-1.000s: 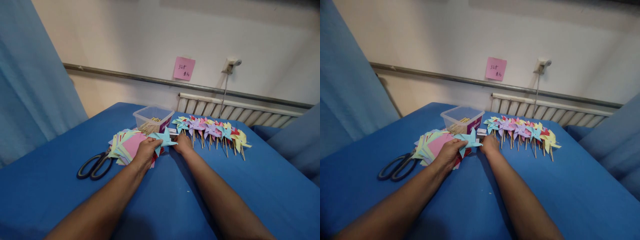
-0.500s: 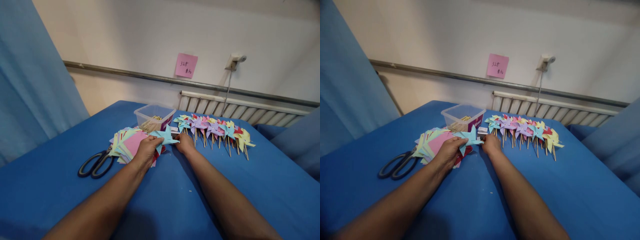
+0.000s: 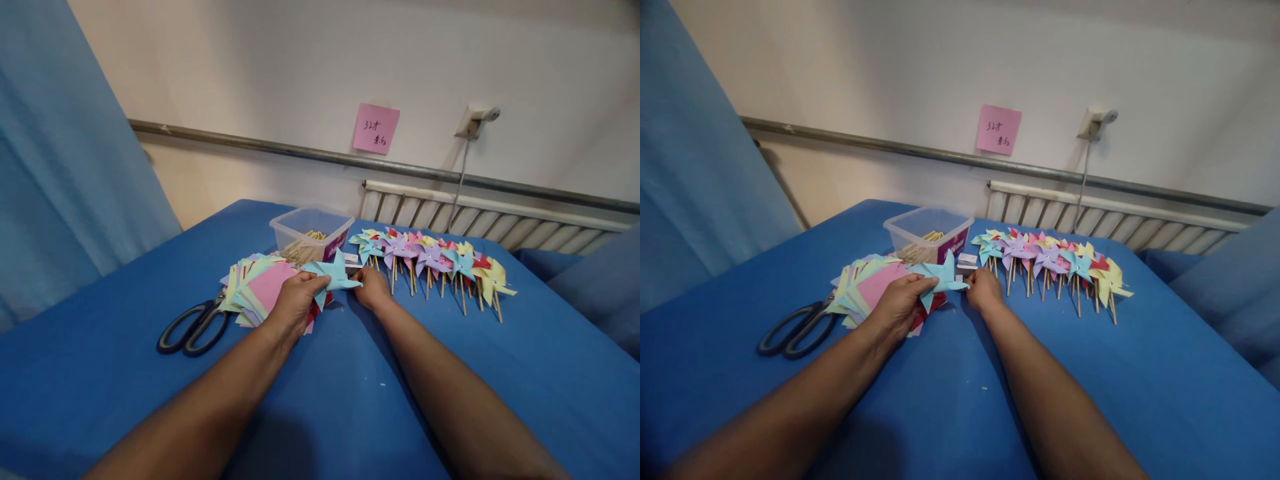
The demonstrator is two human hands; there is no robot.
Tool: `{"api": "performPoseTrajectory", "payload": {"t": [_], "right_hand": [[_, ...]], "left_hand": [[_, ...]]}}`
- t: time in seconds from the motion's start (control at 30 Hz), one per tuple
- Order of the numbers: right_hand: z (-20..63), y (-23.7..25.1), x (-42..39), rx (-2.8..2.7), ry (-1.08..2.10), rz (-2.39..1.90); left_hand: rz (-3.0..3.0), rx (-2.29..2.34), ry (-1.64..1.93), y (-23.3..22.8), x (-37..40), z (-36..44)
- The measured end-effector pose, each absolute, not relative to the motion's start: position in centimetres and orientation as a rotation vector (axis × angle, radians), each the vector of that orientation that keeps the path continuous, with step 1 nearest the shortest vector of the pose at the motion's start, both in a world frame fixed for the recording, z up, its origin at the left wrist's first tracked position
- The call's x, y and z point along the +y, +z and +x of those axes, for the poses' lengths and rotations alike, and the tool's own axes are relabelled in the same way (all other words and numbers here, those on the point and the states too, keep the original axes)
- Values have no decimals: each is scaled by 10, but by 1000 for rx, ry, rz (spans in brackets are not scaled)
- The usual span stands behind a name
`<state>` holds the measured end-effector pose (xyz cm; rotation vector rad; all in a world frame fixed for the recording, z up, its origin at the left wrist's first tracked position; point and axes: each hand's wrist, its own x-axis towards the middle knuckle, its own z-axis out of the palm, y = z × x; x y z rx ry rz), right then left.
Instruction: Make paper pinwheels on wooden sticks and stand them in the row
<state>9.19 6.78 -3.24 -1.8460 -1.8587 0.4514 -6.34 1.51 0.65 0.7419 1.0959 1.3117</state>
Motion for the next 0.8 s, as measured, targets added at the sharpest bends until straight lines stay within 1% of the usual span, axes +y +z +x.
{"api": "performPoseTrajectory", "payload": {"t": [0.4, 0.8], "right_hand": [[95, -33, 71, -1900, 533, -1763], [93, -43, 73, -1747, 506, -1753]], "left_hand": [[744, 1082, 1301, 5, 18, -65], [723, 1069, 1298, 9, 15, -66]]}}
